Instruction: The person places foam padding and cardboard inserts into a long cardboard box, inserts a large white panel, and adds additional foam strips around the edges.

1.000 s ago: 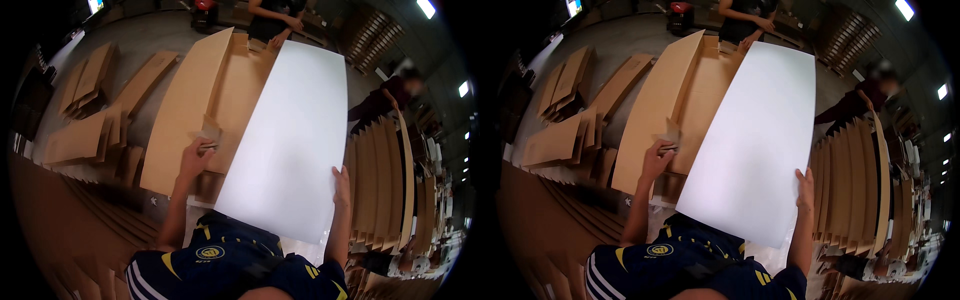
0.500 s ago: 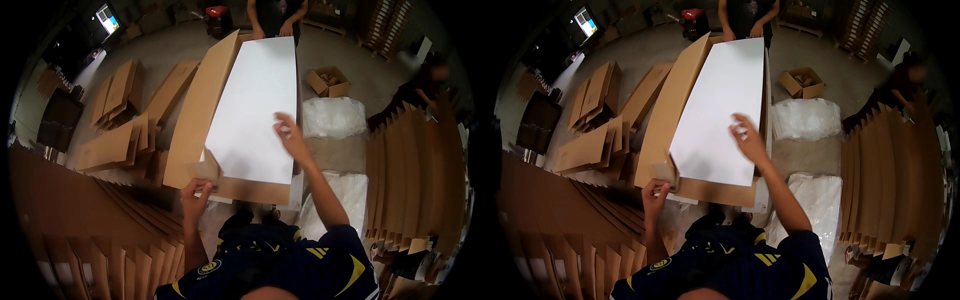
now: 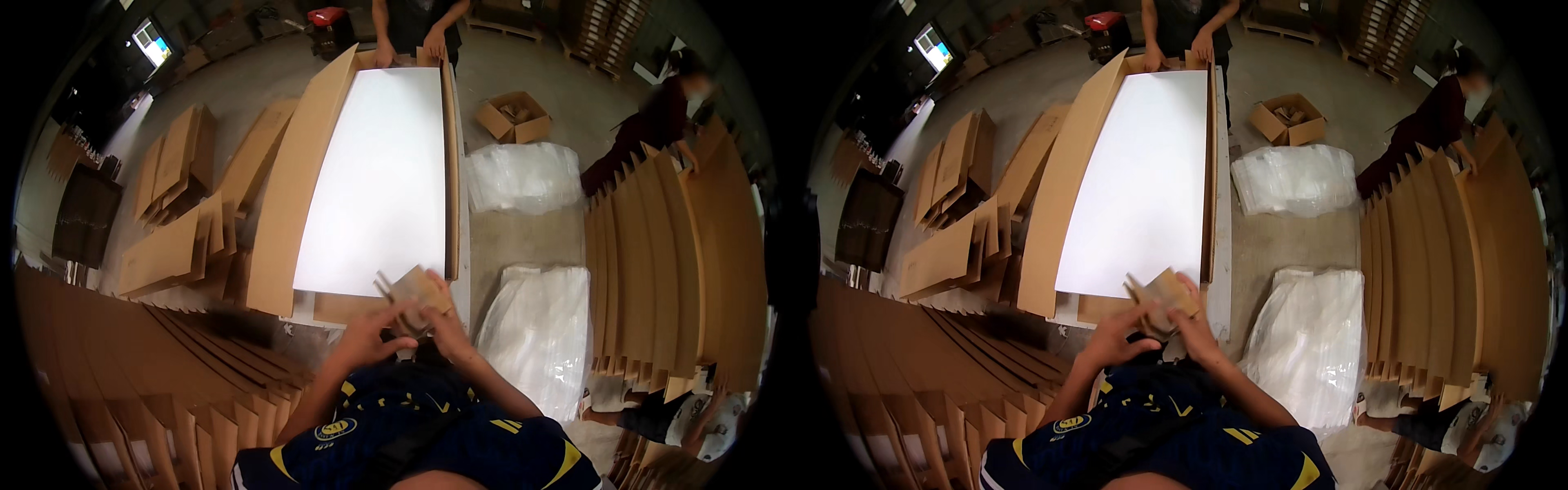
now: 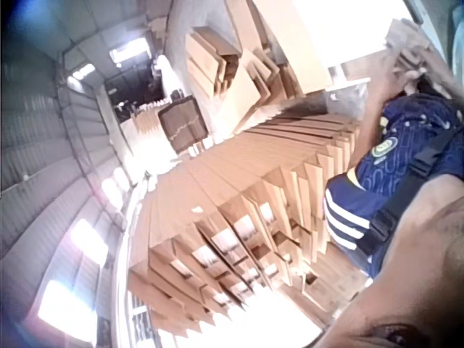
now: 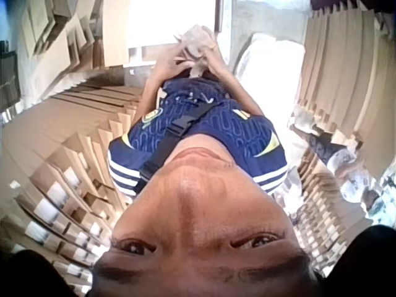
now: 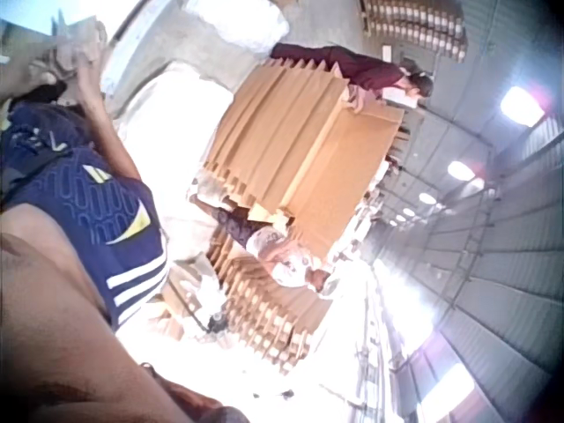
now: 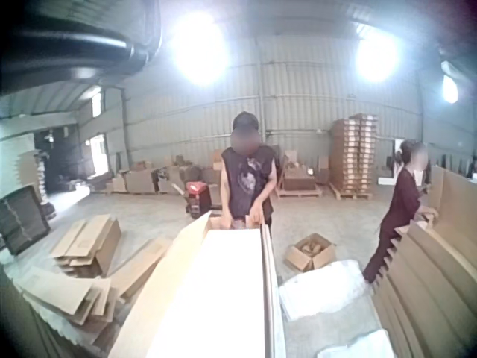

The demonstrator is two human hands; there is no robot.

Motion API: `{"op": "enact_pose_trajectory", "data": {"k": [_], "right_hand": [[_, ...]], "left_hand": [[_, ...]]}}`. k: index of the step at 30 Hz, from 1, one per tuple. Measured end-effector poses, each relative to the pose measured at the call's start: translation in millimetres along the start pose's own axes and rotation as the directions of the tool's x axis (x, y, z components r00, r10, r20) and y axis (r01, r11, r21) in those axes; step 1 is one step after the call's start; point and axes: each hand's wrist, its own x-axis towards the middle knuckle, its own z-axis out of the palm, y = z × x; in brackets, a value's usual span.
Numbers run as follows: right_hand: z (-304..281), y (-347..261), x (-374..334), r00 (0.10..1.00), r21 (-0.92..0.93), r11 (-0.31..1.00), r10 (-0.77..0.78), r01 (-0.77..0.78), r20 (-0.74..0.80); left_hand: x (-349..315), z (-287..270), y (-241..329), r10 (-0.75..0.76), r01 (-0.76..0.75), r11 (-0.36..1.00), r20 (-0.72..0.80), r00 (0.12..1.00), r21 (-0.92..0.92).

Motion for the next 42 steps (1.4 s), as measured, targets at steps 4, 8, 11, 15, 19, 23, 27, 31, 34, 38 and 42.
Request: {"op": "enact_pose_trajectory", "data": {"k": [4, 8, 11, 15, 19, 23, 27, 31, 34, 38, 42], "right_hand": [[-23, -36, -4, 0.953, -0.1, 0.965, -0.257, 0.243, -0.162], [-55, -45, -22, 0.89, -0.15, 0.941, -0.335, 0.302, -0.31], [-63, -36, -40, 0.839, -0.102, 0.95, -0.309, 0.296, -0.447], [-70, -3, -37, 0.767, -0.143, 0.94, -0.337, 0.311, -0.546], [-19, -4, -20, 0.774, -0.139, 0.953, -0.3, 0.269, -0.557], [3, 11, -12, 0.777, -0.179, 0.95, -0.312, 0.255, -0.547], [43, 4, -28, 0.772, -0.03, 0.98, -0.174, 0.196, -0.611], [45, 4, -44, 0.716, 0.009, 0.966, -0.185, 0.258, -0.673], [36, -2, -57, 0.687, -0.027, 0.954, -0.234, 0.297, -0.688], [35, -17, -59, 0.702, -0.079, 0.953, -0.271, 0.293, -0.659], [29, -24, -51, 0.745, -0.103, 0.958, -0.275, 0.269, -0.607]], "left_hand": [[29, -22, -50, 0.251, -0.187, 0.923, -0.156, 0.955, 0.337], [38, -43, -141, 0.028, -0.014, 0.724, -0.01, 1.0, 0.689], [44, -59, -148, 0.049, -0.086, 0.708, 0.073, 0.996, 0.701], [54, -54, -153, 0.14, -0.133, 0.727, 0.045, 0.989, 0.674], [58, -59, -156, 0.199, -0.17, 0.795, 0.015, 0.98, 0.582], [67, -75, -139, 0.264, -0.233, 0.818, 0.017, 0.964, 0.526], [67, -89, -137, 0.386, -0.31, 0.75, -0.006, 0.922, 0.584], [61, -110, -134, 0.435, -0.352, 0.746, -0.014, 0.9, 0.566], [51, -109, -142, 0.452, -0.355, 0.772, -0.063, 0.89, 0.528], [46, -93, -158, 0.548, -0.412, 0.766, -0.166, 0.82, 0.493], [46, -91, -165, 0.592, -0.411, 0.694, -0.144, 0.793, 0.591]]}}
